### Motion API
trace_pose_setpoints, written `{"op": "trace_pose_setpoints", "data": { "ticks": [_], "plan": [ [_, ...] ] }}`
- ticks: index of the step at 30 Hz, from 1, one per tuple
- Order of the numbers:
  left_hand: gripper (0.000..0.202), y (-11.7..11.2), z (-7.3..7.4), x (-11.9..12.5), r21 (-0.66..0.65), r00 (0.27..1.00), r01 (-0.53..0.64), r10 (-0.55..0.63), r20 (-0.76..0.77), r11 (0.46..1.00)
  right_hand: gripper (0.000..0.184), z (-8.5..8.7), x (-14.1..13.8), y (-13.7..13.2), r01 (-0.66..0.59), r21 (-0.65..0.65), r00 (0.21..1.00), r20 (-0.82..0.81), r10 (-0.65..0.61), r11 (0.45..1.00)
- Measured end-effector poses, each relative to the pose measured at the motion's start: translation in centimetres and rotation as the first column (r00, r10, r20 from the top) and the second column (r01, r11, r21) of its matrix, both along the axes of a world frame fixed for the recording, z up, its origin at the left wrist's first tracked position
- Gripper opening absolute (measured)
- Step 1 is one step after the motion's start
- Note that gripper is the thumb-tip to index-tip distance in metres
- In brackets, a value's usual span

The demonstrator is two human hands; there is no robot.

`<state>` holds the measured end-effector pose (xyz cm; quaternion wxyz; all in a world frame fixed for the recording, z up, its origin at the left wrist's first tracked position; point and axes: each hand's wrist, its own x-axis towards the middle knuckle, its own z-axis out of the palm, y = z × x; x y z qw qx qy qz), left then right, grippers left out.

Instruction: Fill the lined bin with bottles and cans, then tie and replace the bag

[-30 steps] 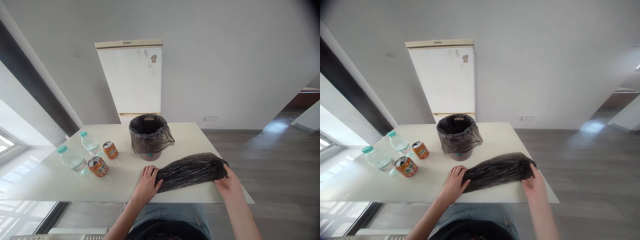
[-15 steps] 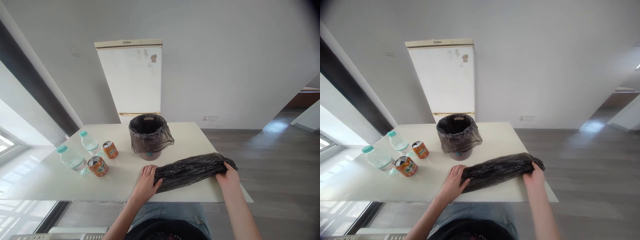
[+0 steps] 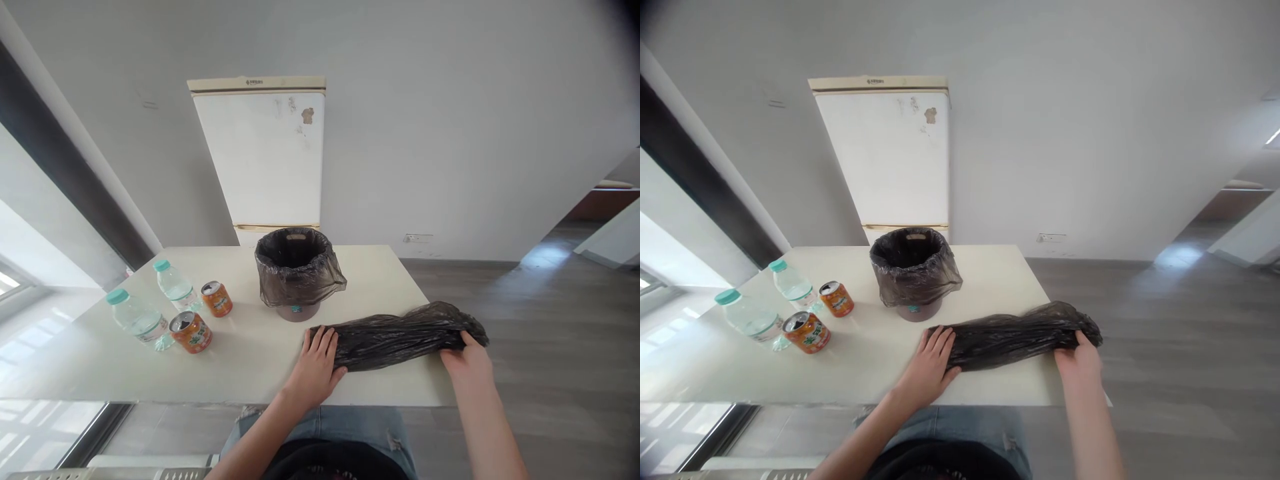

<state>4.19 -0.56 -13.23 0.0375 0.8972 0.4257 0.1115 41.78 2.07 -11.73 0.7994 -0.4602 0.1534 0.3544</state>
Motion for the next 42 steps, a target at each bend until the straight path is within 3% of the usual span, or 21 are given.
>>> {"op": "trace_pose_setpoints", "data": {
  "ticks": [4, 7, 9, 13, 17, 20, 24, 29, 33, 36, 38, 40, 42],
  "plan": [
    [0.079, 0.3, 1.9, 1.6, 0.056, 1.0, 0.013, -0.013, 0.011, 0.998, 0.025, 0.3, 0.9, -0.5, 0.0, -0.02, 0.998, 0.055, 0.001, 1.0],
    [0.087, 0.4, 3.5, 5.2, 0.097, 0.996, 0.085, -0.089, 0.033, 0.992, 0.026, 0.0, 0.1, -0.4, -0.027, -0.036, 0.994, 0.105, 0.03, 0.999],
    [0.098, 0.7, 3.8, 8.1, 0.103, 0.993, 0.113, -0.117, 0.035, 0.988, 0.029, -0.2, -0.4, -0.3, -0.041, -0.039, 0.987, 0.152, 0.047, 0.998],
    [0.119, 2.5, 2.3, 12.3, 0.058, 0.992, 0.129, -0.128, -0.013, 0.99, 0.032, -0.4, -0.6, -0.3, -0.07, -0.023, 0.969, 0.236, 0.074, 0.997],
    [0.12, 3.9, 0.5, 13.6, -0.062, 0.99, 0.127, -0.13, -0.054, 0.99, 0.032, 0.2, -0.3, -0.8, -0.018, -0.046, 0.98, 0.197, 0.027, 0.999],
    [0.118, 4.0, 0.3, 13.8, -0.104, 0.992, 0.125, -0.128, -0.017, 0.987, 0.028, 0.7, -0.6, -1.1, 0.012, 0.006, 0.983, 0.182, -0.013, 1.0],
    [0.12, 3.6, 1.2, 12.8, -0.088, 0.987, 0.157, -0.154, 0.039, 0.984, 0.027, 1.1, -0.7, -1.1, -0.017, 0.107, 0.966, 0.259, -0.011, 0.994],
    [0.113, 3.1, 2.4, 8.1, -0.049, 0.991, 0.109, -0.104, 0.086, 0.993, 0.025, 2.0, 0.5, -1.6, 0.018, 0.07, 0.977, 0.209, -0.032, 0.997],
    [0.106, 3.0, 2.0, 5.1, -0.068, 0.996, 0.044, -0.038, 0.083, 0.997, 0.026, 3.3, -0.1, -2.0, 0.118, 0.071, 0.949, 0.285, -0.134, 0.99],
    [0.105, 3.1, 1.2, 4.7, -0.099, 0.997, 0.046, -0.039, 0.068, 0.994, 0.027, 4.3, -2.6, -1.9, 0.114, 0.055, 0.852, 0.507, -0.126, 0.992],
    [0.104, 3.1, 0.8, 4.9, -0.121, 0.997, 0.035, -0.027, 0.071, 0.992, 0.028, 4.9, -4.8, -1.9, 0.105, -0.022, 0.743, 0.666, -0.064, 0.994],
    [0.102, 3.0, 0.6, 5.1, -0.129, 0.996, 0.022, -0.01, 0.091, 0.991, 0.031, 5.7, -7.3, -2.2, 0.078, -0.166, 0.549, 0.83, 0.097, 0.983],
    [0.101, 3.0, 0.7, 5.0, -0.114, 0.993, 0.015, -0.001, 0.121, 0.993, 0.037, 6.4, -9.7, -2.8, 0.011, -0.286, 0.261, 0.926, 0.273, 0.958]
  ]
}}
